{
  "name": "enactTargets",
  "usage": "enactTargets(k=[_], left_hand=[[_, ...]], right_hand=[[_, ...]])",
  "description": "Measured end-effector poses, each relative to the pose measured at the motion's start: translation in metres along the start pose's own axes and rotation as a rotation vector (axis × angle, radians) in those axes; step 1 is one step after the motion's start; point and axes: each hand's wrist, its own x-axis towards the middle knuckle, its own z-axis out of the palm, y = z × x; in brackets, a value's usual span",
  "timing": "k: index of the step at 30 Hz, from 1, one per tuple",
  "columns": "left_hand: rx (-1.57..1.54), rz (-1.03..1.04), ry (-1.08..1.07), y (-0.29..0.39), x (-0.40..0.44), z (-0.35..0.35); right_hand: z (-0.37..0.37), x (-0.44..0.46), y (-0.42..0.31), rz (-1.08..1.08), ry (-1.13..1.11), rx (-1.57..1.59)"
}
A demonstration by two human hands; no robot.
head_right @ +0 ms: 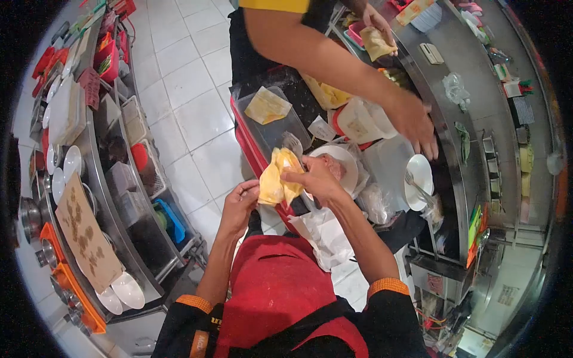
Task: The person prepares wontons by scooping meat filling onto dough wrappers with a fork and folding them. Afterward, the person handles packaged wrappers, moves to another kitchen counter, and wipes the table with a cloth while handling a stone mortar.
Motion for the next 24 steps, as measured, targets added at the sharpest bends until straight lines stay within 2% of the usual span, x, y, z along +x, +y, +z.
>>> enactTargets(k=[2, 4, 5, 6, 8, 12, 14, 17, 19, 20, 22, 23, 24], left_hand=[[-0.292, 0.022, 0.006, 0.016, 0.006, -0.001], [-0.251, 0.07, 0.026, 0.033, 0.012, -0.003], [-0.199, 0.111, 0.089, 0.039, 0.015, -0.007], [-0.148, 0.15, 0.151, 0.043, 0.015, -0.012], [-0.105, 0.165, 0.164, 0.045, 0.009, -0.03], [-0.076, 0.103, 0.314, 0.023, -0.012, -0.063], [-0.091, 0.047, 0.36, 0.008, -0.021, -0.072], [-0.067, -0.042, 0.435, -0.016, -0.028, -0.087], [-0.06, -0.06, 0.413, -0.024, -0.026, -0.083], [-0.052, -0.07, 0.399, -0.026, -0.026, -0.081], [-0.014, -0.063, 0.361, -0.023, -0.022, -0.07], [0.013, -0.046, 0.332, -0.022, -0.018, -0.061], [0.035, -0.021, 0.297, -0.023, -0.015, -0.056]], right_hand=[[0.002, 0.017, -0.012, 0.026, -0.004, 0.072], [-0.003, 0.047, -0.012, -0.056, 0.039, 0.289], [-0.013, 0.065, -0.014, -0.049, 0.069, 0.234], [-0.014, 0.063, -0.033, -0.066, 0.181, 0.04], [-0.034, 0.1, 0.005, -0.254, 0.441, -0.164], [-0.054, 0.068, 0.048, -0.235, 0.463, -0.192], [-0.051, 0.024, 0.054, -0.578, 0.627, -0.676], [-0.036, -0.041, 0.072, -0.482, 0.612, -0.708], [-0.026, -0.068, 0.08, -0.074, 0.489, -0.892], [-0.024, -0.072, 0.09, -0.058, 0.502, -0.885], [-0.024, -0.069, 0.123, -0.182, 0.611, -0.956], [-0.029, -0.057, 0.142, -0.313, 0.646, -0.884], [-0.025, -0.052, 0.138, -0.277, 0.677, -0.88]])
